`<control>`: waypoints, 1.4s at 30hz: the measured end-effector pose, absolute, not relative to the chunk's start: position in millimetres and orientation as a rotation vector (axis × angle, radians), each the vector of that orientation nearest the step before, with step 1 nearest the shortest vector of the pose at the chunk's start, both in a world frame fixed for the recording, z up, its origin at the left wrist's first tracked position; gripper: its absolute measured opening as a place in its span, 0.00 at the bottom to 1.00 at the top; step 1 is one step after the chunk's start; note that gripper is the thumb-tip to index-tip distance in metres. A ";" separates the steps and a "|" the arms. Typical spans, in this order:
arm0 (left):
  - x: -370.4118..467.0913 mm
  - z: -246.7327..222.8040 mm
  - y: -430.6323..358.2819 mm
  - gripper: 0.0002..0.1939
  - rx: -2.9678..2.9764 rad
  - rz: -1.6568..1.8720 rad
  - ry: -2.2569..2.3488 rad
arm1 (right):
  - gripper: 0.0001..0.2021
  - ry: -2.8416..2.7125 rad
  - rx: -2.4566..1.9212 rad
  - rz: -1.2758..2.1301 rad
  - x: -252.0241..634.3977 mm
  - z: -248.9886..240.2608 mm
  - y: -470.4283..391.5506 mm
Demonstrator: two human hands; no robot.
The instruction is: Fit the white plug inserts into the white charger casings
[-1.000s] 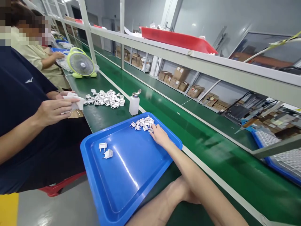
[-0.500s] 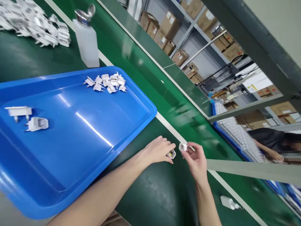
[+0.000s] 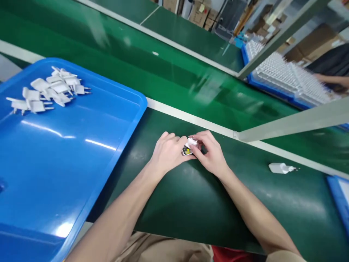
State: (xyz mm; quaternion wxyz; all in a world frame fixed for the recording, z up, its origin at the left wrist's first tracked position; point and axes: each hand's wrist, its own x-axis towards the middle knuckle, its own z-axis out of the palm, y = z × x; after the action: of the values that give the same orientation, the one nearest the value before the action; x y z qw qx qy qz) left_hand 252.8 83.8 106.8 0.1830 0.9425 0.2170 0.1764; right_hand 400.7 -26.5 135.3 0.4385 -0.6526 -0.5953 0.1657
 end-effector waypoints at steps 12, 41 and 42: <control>241.5 117.1 89.9 0.18 2.555 0.475 0.443 | 0.14 -1.464 -1.586 0.465 415.0 131.9 -24.8; 247.9 102.7 84.9 0.23 2.613 0.666 0.527 | 0.05 -1.603 -1.638 0.447 395.9 143.9 -32.8; 247.9 102.3 84.9 0.23 2.613 0.675 0.525 | 0.05 -1.621 -1.653 0.446 394.9 145.8 -32.7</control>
State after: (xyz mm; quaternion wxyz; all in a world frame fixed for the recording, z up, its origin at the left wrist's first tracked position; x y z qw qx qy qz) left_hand 247.9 84.9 102.3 0.1949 0.9322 0.1872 0.2408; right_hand 394.9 -32.7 145.8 0.3819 -0.6481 -0.6352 0.1749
